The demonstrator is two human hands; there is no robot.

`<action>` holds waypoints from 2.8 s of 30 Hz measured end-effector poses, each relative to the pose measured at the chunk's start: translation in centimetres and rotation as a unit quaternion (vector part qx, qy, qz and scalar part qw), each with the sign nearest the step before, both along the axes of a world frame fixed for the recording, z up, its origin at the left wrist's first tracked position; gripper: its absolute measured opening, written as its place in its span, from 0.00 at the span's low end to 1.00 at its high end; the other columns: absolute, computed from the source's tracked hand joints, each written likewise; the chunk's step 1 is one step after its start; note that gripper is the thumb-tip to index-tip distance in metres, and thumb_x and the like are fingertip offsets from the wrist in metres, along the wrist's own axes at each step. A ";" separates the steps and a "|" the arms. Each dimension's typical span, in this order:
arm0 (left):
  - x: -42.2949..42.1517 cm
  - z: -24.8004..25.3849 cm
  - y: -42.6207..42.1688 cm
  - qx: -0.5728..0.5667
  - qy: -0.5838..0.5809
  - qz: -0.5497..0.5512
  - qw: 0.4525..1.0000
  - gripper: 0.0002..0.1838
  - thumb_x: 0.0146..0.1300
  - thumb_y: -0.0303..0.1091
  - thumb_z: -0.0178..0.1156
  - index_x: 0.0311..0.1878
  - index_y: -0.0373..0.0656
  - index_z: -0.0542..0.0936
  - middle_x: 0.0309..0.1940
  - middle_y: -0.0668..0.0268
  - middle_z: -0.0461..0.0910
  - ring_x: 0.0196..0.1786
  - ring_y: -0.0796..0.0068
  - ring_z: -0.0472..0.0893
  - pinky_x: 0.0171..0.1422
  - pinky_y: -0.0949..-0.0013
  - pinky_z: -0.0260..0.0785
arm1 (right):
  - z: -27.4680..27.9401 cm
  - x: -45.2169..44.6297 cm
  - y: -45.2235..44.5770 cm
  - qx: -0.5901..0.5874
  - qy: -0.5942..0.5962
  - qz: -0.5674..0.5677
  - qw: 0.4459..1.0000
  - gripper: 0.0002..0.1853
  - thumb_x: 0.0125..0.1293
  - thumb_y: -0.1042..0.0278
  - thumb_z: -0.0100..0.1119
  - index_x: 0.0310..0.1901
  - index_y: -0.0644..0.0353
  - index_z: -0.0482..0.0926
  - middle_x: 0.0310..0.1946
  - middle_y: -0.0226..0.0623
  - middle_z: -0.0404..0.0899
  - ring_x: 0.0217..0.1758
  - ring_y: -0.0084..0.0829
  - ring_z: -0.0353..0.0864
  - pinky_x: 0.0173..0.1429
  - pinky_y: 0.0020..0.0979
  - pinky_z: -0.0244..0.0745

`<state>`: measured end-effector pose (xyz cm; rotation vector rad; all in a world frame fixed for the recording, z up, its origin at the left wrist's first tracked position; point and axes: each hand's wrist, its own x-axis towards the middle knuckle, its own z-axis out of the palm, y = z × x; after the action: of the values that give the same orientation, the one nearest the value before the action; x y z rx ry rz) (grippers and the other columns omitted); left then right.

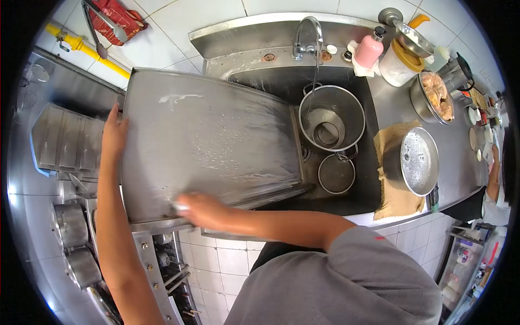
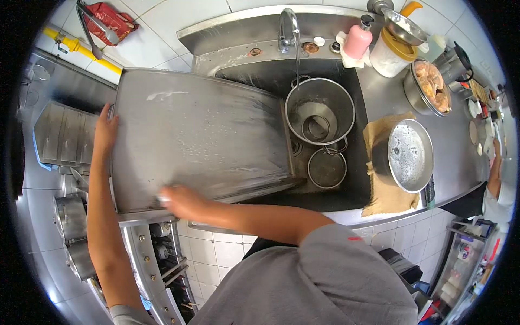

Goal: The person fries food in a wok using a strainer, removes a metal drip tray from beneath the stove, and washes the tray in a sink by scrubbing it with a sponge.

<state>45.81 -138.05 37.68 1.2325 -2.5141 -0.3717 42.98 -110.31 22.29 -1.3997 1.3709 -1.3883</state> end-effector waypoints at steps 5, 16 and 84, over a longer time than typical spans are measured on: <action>0.7 -1.8 0.5 0.015 0.068 -0.004 0.998 0.30 0.64 0.30 0.56 0.70 0.39 0.63 0.29 0.61 0.79 0.30 0.75 0.75 0.40 0.71 0.69 | -13.0 -12.5 12.2 0.286 0.125 -0.018 0.950 0.19 0.65 0.56 0.55 0.52 0.59 0.73 0.45 0.52 0.78 0.49 0.50 0.79 0.53 0.47 0.73; -1.2 -1.4 1.1 0.020 0.048 0.020 0.998 0.30 0.66 0.33 0.56 0.70 0.37 0.61 0.29 0.62 0.79 0.31 0.76 0.76 0.40 0.71 0.69 | -26.4 -14.0 10.5 0.432 0.142 -0.371 0.810 0.31 0.67 0.46 0.51 0.56 0.72 0.70 0.54 0.64 0.72 0.56 0.59 0.72 0.61 0.51 0.65; -4.0 -0.4 0.9 0.006 0.173 0.028 0.985 0.18 0.68 0.44 0.57 0.44 0.37 0.82 0.30 0.61 0.82 0.34 0.78 0.76 0.45 0.71 0.70 | -5.5 -6.5 4.0 0.182 0.109 -0.085 0.973 0.17 0.56 0.70 0.61 0.48 0.62 0.72 0.53 0.52 0.69 0.52 0.52 0.74 0.52 0.47 0.71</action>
<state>41.77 -137.19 37.28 1.1301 -2.1809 -0.5380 36.45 -106.29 16.78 -1.2371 1.8213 -1.0356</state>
